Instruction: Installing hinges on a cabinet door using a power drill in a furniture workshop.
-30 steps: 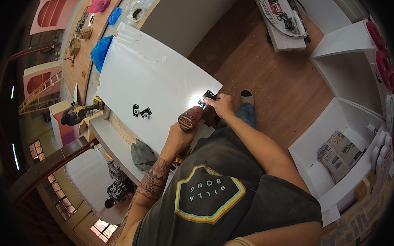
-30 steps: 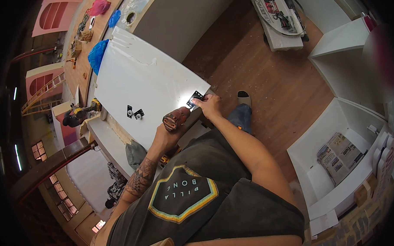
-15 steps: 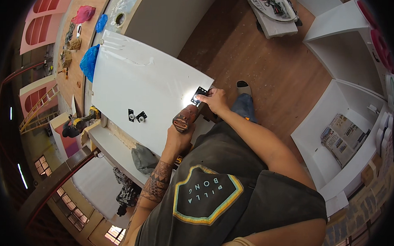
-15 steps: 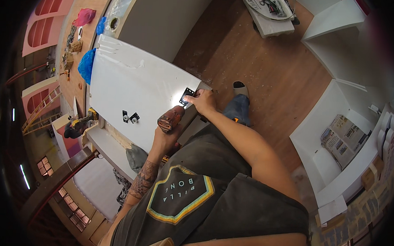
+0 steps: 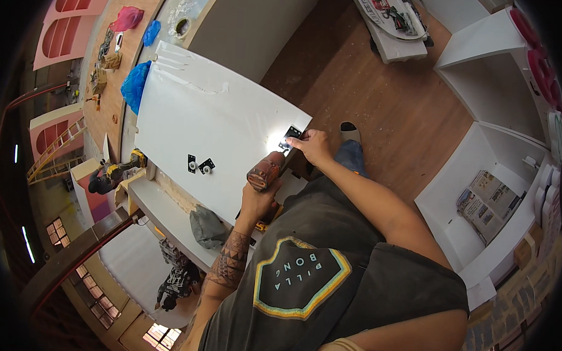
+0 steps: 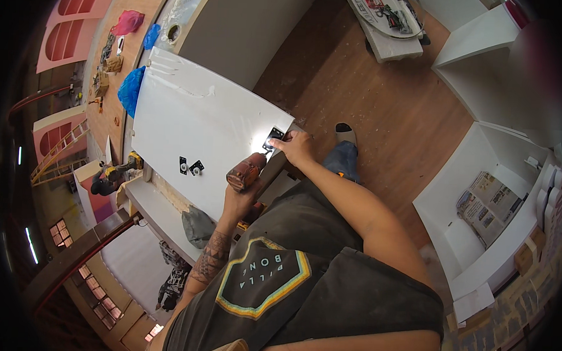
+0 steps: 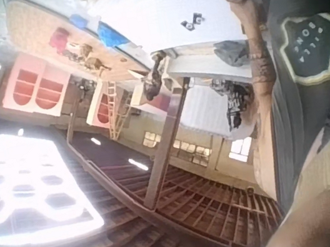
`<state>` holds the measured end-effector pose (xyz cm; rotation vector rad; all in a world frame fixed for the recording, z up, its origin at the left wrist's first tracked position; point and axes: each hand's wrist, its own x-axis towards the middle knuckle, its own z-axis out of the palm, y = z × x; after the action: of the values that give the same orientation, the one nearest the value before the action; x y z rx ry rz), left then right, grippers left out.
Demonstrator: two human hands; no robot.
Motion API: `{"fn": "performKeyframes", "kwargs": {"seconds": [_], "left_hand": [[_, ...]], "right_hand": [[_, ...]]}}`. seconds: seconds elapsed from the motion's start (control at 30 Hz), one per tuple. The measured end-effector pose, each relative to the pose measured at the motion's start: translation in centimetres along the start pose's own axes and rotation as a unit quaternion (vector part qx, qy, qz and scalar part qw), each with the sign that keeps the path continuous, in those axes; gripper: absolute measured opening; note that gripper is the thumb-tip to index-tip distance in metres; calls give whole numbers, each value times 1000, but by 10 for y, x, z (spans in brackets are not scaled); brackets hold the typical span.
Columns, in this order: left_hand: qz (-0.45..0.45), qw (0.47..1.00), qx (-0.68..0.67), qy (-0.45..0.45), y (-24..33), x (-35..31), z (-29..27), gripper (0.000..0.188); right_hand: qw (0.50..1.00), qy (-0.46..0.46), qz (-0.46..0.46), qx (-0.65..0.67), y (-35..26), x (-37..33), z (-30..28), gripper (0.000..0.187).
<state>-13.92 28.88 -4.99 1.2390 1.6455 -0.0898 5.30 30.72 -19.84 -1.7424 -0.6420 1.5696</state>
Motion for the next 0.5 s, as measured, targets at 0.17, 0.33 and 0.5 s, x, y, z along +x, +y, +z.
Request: {"fn": "performKeyframes", "kwargs": {"seconds": [0.17,0.33,0.5], "left_hand": [[126,986,-76,75,-17,-16,4,37],[193,973,-85,93,-18,-21,0,39],[188,975,-84,80,-20,-24,3,44]], "right_hand": [[999,29,-21,34,28,-1,-9,36],[970,-37,95,219,35,-14,-32,23],[956,-92,78,267,11,-30,-42,22]]}}
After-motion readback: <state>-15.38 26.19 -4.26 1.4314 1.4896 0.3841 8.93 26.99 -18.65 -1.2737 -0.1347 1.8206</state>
